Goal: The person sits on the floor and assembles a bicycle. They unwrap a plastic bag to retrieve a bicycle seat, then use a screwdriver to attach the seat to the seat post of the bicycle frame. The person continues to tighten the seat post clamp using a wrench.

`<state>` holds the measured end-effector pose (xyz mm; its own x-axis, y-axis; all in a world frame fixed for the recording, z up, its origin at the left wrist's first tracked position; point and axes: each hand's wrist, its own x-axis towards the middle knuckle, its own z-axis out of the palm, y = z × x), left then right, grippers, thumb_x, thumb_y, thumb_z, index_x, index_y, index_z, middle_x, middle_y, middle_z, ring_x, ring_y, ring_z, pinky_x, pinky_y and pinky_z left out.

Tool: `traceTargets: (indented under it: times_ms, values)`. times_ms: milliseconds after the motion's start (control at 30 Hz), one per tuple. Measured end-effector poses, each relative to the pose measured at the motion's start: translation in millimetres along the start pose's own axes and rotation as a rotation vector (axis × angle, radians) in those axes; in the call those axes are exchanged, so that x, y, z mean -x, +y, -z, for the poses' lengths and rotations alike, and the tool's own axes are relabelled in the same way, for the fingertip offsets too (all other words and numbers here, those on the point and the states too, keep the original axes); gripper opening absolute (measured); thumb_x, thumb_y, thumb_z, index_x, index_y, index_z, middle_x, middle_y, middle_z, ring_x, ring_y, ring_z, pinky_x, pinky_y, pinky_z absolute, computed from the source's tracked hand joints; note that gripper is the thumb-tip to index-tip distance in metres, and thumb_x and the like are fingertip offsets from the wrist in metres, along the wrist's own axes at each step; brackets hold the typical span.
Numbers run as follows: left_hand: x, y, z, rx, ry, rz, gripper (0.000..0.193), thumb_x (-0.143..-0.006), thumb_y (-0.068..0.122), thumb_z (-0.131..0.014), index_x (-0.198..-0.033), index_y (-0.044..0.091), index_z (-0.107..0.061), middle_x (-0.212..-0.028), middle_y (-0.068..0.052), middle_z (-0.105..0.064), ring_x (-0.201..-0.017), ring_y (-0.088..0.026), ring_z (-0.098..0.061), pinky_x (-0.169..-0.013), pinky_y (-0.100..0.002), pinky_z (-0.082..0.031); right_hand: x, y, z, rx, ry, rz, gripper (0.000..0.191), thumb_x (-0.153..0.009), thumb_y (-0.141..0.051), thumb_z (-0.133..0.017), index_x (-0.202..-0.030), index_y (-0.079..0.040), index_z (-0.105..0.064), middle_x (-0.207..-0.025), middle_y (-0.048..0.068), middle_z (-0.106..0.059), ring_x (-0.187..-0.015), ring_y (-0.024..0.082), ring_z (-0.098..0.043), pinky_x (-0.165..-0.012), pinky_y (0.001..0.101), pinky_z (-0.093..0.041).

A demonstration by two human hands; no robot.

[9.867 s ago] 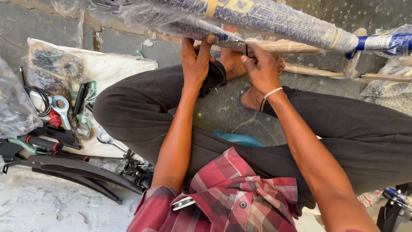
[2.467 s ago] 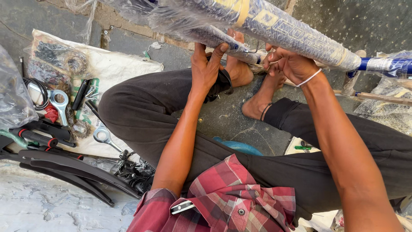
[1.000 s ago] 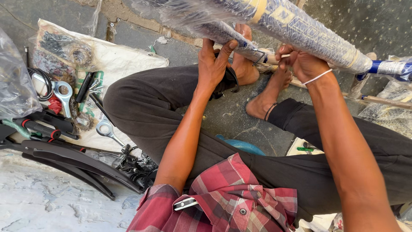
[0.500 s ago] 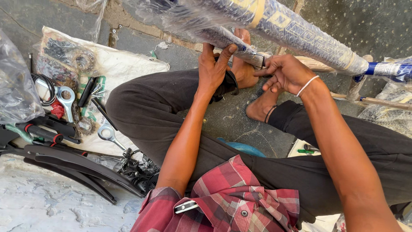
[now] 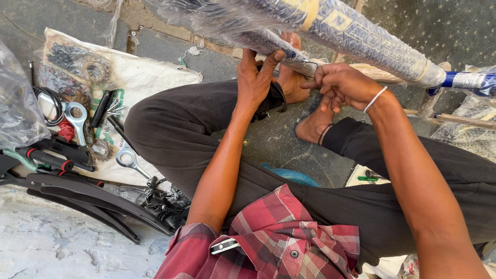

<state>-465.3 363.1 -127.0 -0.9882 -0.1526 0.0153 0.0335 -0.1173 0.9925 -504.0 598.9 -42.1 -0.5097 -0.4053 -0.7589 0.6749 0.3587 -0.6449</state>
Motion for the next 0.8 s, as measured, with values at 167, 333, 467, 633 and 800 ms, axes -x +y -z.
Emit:
traceTargets:
  times_ms: [167, 333, 467, 633, 800]
  values:
    - [1, 1, 0, -0.011, 0.021, 0.034, 0.072, -0.094, 0.056, -0.07, -0.131, -0.002, -0.049, -0.115, -0.017, -0.073, -0.072, -0.019, -0.078, -0.05, -0.028, -0.064, -18, -1, 4, -0.097, 0.132, -0.007, 0.012, -0.084, -0.006, -0.046, -0.093, -0.002, -0.054, -0.122, 0.038, -0.065, -0.067, 0.021, -0.071, -0.047, 0.0294, -0.056]
    - [0, 6, 1, -0.032, 0.013, -0.002, 0.072, -0.095, 0.058, -0.068, -0.132, -0.002, -0.05, -0.115, -0.016, -0.073, -0.071, -0.018, -0.077, -0.05, -0.029, -0.063, -24, 8, 9, -0.266, 0.153, -0.01, 0.009, -0.089, -0.015, -0.052, -0.093, -0.006, -0.05, -0.112, 0.04, -0.067, -0.064, 0.021, -0.067, -0.049, 0.0301, -0.051]
    - [0, 7, 1, -0.056, 0.017, 0.033, 0.071, -0.093, 0.058, -0.068, -0.129, -0.001, -0.051, -0.111, -0.016, -0.074, -0.063, -0.017, -0.076, -0.048, -0.029, -0.062, -27, 3, 1, -0.417, 0.273, -0.003, 0.02, -0.091, -0.023, -0.052, -0.097, -0.003, -0.054, -0.099, 0.036, -0.072, -0.063, 0.02, -0.065, -0.055, 0.0288, -0.055]
    - [1, 4, 2, -0.064, 0.014, 0.006, 0.068, -0.095, 0.057, -0.069, -0.128, -0.001, -0.054, -0.11, -0.015, -0.076, -0.058, -0.018, -0.075, -0.058, -0.031, -0.061, -37, 24, -10, -0.399, 0.524, 0.085, 0.023, -0.091, -0.018, -0.064, -0.105, 0.0, -0.061, -0.089, 0.027, -0.071, -0.061, 0.018, -0.059, -0.053, 0.0272, -0.049]
    - [-1, 3, 1, -0.07, 0.024, -0.015, 0.065, -0.097, 0.056, -0.07, -0.127, 0.0, -0.055, -0.11, -0.014, -0.076, -0.07, -0.018, -0.079, -0.058, -0.03, -0.066, -60, 38, 16, -0.569, 0.427, 0.049, 0.014, -0.099, -0.006, -0.062, -0.106, 0.006, -0.064, -0.087, 0.02, -0.073, -0.066, 0.014, -0.061, -0.059, 0.0244, -0.051]
